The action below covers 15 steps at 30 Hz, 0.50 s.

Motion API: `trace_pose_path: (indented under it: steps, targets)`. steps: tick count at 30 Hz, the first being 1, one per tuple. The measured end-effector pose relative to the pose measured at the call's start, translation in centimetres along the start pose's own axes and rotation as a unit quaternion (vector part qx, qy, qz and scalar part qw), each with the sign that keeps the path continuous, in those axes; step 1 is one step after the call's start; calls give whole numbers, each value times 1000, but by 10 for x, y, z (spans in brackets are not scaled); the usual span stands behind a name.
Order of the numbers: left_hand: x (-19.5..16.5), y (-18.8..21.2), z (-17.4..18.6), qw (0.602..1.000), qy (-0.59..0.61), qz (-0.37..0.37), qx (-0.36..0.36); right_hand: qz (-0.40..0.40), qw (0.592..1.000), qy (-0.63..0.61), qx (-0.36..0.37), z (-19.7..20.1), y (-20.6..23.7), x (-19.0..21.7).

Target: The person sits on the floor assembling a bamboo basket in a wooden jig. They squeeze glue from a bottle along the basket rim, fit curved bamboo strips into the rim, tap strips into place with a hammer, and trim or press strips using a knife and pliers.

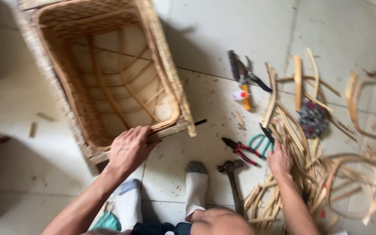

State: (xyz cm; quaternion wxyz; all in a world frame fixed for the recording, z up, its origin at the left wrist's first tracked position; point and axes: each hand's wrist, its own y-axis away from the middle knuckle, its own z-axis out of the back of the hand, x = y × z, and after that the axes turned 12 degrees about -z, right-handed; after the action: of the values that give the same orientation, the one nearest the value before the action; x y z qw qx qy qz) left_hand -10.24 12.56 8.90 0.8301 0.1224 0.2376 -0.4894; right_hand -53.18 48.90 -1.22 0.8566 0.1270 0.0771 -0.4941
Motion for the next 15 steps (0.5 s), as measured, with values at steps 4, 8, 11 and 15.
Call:
trace_pose_path:
  steps: [4, 8, 11, 15]
  targets:
    - [6, 10, -2, 999, 4, -34, -31, 45, 997, 27, 62, -1, 6, 0]
    - [0, 33, -2, 999, 26, -20, 15, 177, 980, -75, -38, 54, 37, 11]
    - [-2, 40, 1, 998, 35, -29, 54, 217, 969, -103, 66, 112, 74, 59]
    - [-6, 33, -1, 992, -93, -84, 5, 420, 893, -135, 90, 192, 109, 155]
